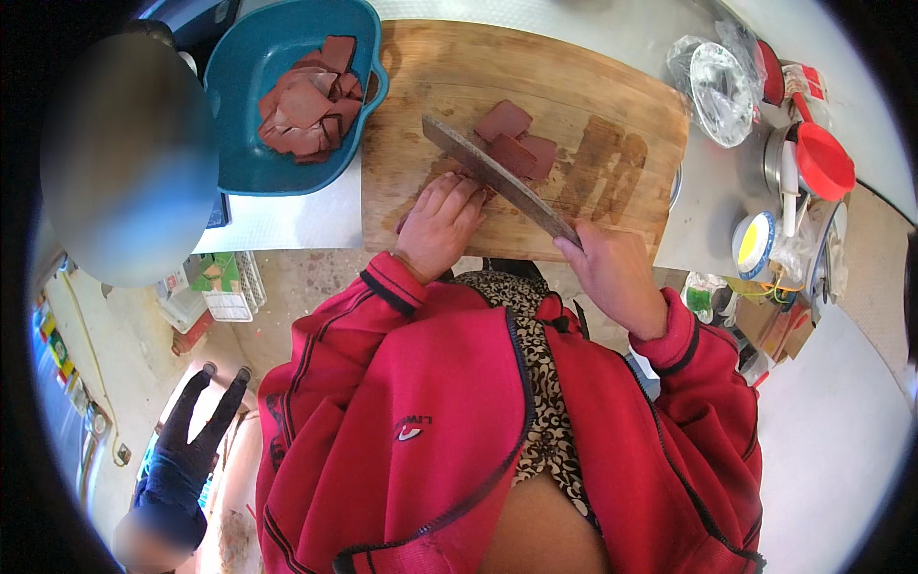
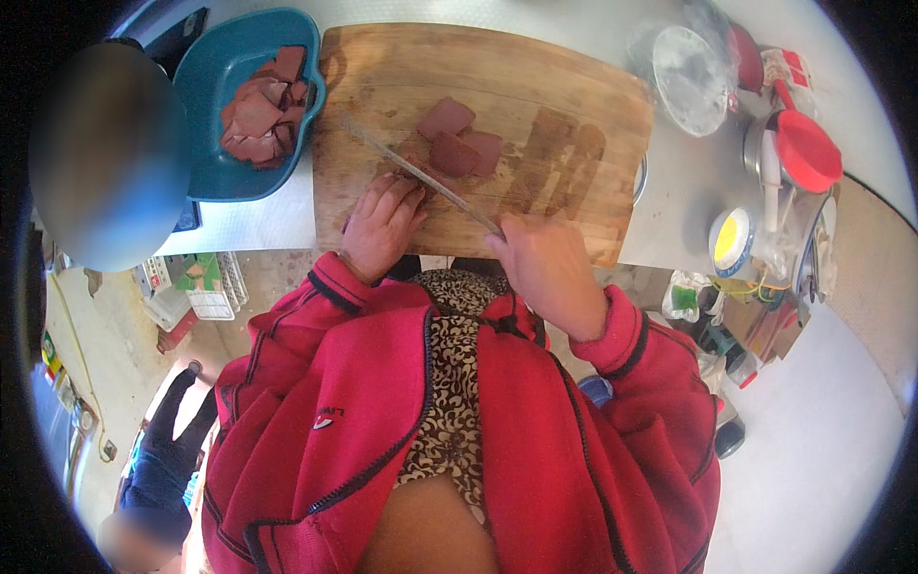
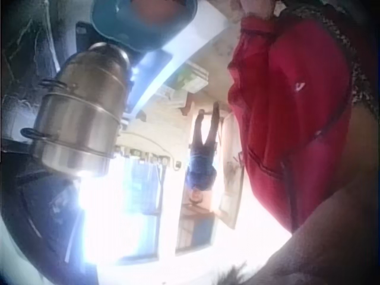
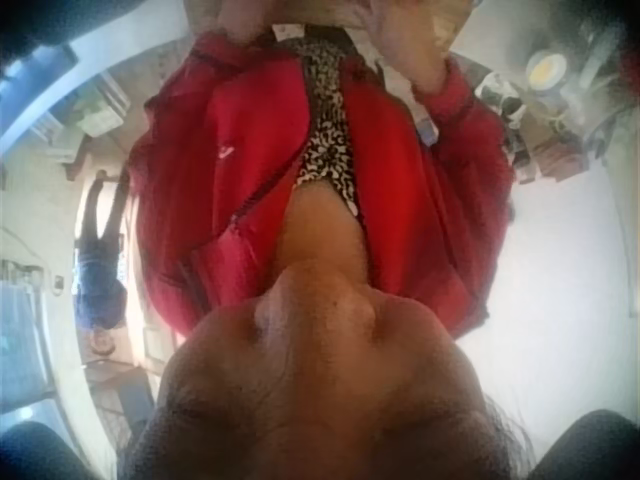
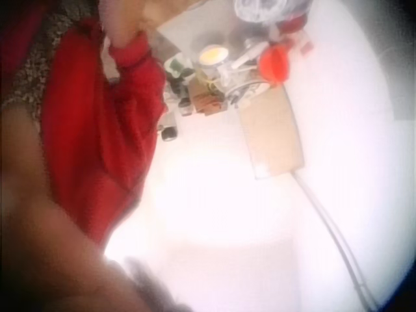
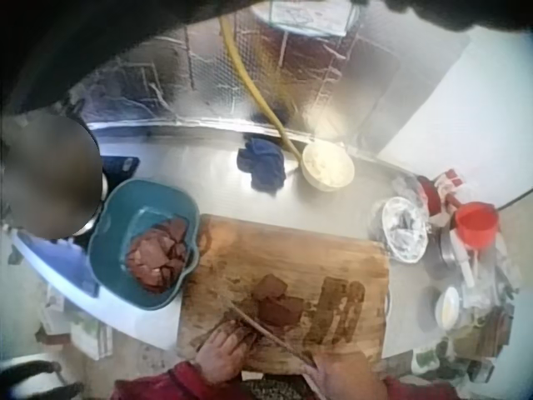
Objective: The person slices processed meat on a wooden cutting board using a cleaver and transfers the pieces into a blue tray. They briefly lift a steamer lid to check contents, stir a pot on the stove, and wash their hands at a sink before returning to the cutting board.
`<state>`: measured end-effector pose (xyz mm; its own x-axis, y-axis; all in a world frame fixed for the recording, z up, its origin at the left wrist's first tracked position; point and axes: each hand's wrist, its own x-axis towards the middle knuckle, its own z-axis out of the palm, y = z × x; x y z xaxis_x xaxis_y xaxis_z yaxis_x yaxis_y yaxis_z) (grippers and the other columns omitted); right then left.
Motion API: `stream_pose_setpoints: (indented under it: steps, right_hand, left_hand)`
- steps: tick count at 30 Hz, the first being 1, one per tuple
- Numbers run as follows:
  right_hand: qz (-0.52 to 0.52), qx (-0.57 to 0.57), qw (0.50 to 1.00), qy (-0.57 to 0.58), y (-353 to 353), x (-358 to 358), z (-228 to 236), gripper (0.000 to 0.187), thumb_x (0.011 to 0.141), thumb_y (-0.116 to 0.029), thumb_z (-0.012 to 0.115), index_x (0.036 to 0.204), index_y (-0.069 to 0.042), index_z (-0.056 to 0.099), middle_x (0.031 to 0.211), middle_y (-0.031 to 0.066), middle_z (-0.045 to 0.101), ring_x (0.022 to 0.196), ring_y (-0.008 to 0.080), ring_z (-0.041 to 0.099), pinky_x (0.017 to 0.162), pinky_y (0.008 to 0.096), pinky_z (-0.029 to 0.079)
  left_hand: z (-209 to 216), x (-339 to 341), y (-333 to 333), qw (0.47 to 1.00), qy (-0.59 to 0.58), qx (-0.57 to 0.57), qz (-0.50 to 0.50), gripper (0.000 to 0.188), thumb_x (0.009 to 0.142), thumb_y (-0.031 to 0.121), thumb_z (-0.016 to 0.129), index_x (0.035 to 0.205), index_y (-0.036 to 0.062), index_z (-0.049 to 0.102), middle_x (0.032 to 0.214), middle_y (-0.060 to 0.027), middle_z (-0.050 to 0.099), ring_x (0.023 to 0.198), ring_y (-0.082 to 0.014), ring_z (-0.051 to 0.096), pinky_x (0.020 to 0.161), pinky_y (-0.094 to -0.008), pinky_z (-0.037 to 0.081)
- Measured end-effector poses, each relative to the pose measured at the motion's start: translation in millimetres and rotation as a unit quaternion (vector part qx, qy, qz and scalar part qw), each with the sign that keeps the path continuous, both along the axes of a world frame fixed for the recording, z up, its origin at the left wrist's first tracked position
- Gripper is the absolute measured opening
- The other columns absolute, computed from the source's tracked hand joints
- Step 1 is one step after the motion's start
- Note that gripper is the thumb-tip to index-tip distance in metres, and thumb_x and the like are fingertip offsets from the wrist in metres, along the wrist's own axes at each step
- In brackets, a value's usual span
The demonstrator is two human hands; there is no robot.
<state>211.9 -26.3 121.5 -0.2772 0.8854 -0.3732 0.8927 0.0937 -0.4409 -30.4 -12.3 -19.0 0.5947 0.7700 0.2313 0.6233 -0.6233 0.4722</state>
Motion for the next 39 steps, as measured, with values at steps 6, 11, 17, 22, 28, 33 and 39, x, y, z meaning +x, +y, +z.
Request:
stream_pose_setpoints:
  steps: [6,11,17,22,28,33,39]
  right_hand:
    - [0.021,-0.008,1.000,-0.016,-6.7,3.8,5.2,0.029,0.093,-0.027,0.066,0.082,-0.001,0.059,0.059,0.0202,0.056,0.055,0.0409,0.058,0.051,0.0484,0.043]
    - [0.036,-0.034,0.999,-0.020,-1.1,1.3,3.9,0.027,0.096,-0.028,0.059,0.084,-0.004,0.059,0.061,0.0188,0.059,0.059,0.0410,0.060,0.054,0.0492,0.046]
    - [0.036,-0.052,0.998,-0.003,6.0,-4.8,-15.5,0.029,0.097,-0.029,0.056,0.086,-0.003,0.059,0.064,0.0204,0.060,0.063,0.0420,0.062,0.057,0.0512,0.047]
    - [0.033,0.001,0.999,0.006,4.6,-19.7,-54.6,0.028,0.097,-0.028,0.056,0.085,-0.003,0.059,0.064,0.0202,0.061,0.063,0.0412,0.063,0.056,0.0508,0.049]
    - [0.055,0.013,0.997,-0.049,-8.4,-29.6,-61.3,0.021,0.095,-0.023,0.055,0.094,-0.002,0.059,0.066,0.0184,0.064,0.058,0.0363,0.065,0.052,0.0487,0.049]
    - [0.110,0.111,0.984,-0.085,-1.9,-20.7,-51.1,0.026,0.087,-0.014,0.057,0.108,0.000,0.057,0.071,0.0156,0.066,0.057,0.0305,0.066,0.051,0.0414,0.052]
    - [0.166,0.157,0.969,-0.095,3.5,-9.4,-32.8,0.033,0.085,-0.013,0.056,0.115,0.001,0.057,0.075,0.0124,0.062,0.063,0.0272,0.067,0.052,0.0368,0.053]
  left_hand:
    - [-2.7,-0.2,-0.5,1.000,0.013,0.002,0.000,0.039,0.088,0.022,0.063,0.123,0.0046,0.061,0.126,-0.0116,0.054,0.125,-0.0329,0.049,0.108,-0.0441,0.040]
    - [-3.3,-0.4,0.8,1.000,0.002,0.003,-0.007,0.039,0.088,0.021,0.063,0.123,0.0040,0.061,0.123,-0.0123,0.054,0.124,-0.0332,0.049,0.107,-0.0444,0.040]
    - [-0.3,-0.9,2.3,1.000,0.003,-0.001,-0.013,0.038,0.085,0.020,0.065,0.119,0.0025,0.061,0.122,-0.0136,0.054,0.123,-0.0334,0.050,0.107,-0.0445,0.041]
    - [-2.3,-1.0,1.2,1.000,-0.003,-0.003,-0.009,0.038,0.085,0.021,0.066,0.118,0.0015,0.062,0.121,-0.0145,0.055,0.122,-0.0341,0.050,0.107,-0.0446,0.041]
    - [1.4,-2.3,-1.0,1.000,0.005,-0.008,-0.005,0.035,0.085,0.021,0.066,0.114,0.0022,0.062,0.119,-0.0147,0.057,0.119,-0.0348,0.052,0.105,-0.0447,0.042]
    - [-2.3,-1.5,-4.6,0.999,0.027,-0.024,0.005,0.030,0.086,0.023,0.067,0.111,0.0051,0.063,0.112,-0.0124,0.058,0.107,-0.0335,0.055,0.095,-0.0441,0.046]
    - [15.6,-1.0,-11.4,0.999,0.012,-0.019,0.027,0.030,0.085,0.027,0.069,0.108,0.0077,0.065,0.103,-0.0098,0.060,0.102,-0.0318,0.057,0.088,-0.0441,0.047]
